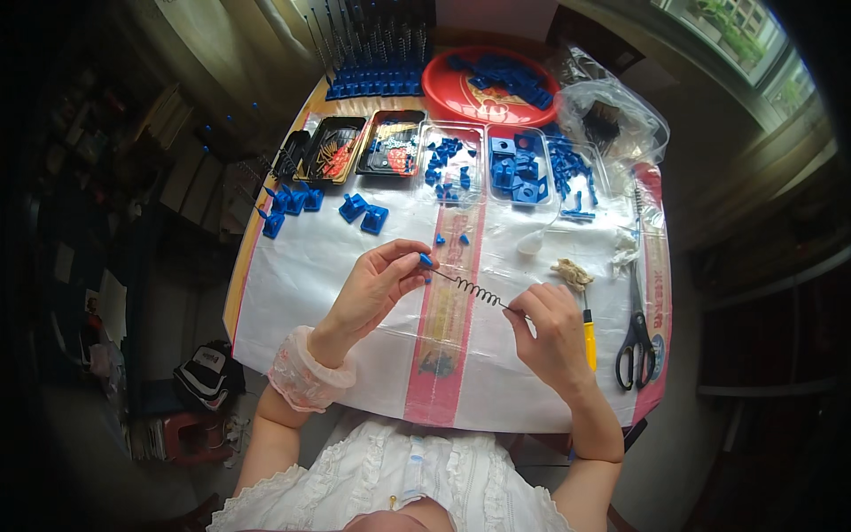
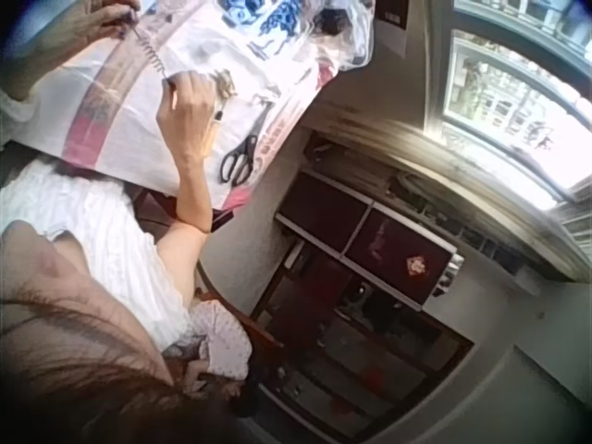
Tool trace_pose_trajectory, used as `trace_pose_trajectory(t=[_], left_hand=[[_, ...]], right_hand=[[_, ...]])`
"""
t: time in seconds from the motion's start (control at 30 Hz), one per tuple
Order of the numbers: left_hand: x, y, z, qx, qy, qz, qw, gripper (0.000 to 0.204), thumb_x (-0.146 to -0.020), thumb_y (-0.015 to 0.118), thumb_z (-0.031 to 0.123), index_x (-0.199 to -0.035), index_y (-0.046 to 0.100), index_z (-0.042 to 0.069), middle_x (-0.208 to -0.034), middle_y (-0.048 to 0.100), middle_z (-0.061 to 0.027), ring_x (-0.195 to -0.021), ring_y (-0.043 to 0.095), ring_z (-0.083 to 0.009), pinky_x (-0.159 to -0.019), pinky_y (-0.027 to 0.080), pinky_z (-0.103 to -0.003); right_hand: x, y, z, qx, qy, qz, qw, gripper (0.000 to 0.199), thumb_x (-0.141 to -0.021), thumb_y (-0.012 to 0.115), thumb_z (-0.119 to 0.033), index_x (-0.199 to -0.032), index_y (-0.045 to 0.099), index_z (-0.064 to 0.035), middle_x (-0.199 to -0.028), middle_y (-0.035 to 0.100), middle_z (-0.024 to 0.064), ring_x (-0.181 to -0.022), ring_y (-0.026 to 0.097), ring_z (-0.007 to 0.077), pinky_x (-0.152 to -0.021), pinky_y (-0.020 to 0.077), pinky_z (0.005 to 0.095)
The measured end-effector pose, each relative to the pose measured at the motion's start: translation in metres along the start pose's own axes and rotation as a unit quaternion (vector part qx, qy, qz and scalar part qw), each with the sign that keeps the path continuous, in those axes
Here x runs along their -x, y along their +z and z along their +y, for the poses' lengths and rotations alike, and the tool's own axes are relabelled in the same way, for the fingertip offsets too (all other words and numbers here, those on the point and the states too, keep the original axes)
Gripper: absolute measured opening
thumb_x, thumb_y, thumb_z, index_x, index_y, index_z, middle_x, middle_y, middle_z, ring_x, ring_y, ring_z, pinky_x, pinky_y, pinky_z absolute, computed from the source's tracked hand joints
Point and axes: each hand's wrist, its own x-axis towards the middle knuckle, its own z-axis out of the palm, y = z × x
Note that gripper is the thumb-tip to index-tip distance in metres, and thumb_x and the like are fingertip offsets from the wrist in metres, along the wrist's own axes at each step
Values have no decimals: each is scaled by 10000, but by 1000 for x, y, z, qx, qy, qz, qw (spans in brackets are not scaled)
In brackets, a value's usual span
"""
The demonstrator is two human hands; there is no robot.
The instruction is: Assembling blue plastic fixture components by threading them onto a metal spring and using a tool.
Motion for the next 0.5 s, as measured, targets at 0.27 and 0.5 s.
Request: trace_pose_trajectory(t=[0.27,0.5], left_hand=[[0,-5,1,17,1,20,1000,240,-1083,594,109,-1271,652,-27,-1140,734,-102,-992,690,-108,-915,591,-248],[-2,-6,0,7,2,22,1000,238,-1088,584,105,-1275,650,-27,-1148,737,-109,-1019,704,-119,-922,593,-239]], right_hand=[[-1,-1,2,14,8,0,1000,193,-781,794,17,-802,614,-48,-773,603,79,-754,586,303,-704,415,419],[0,-2,4,17,4,-5,1000,189,-782,791,12,-801,614,-51,-774,604,79,-757,585,302,-705,412,420]])
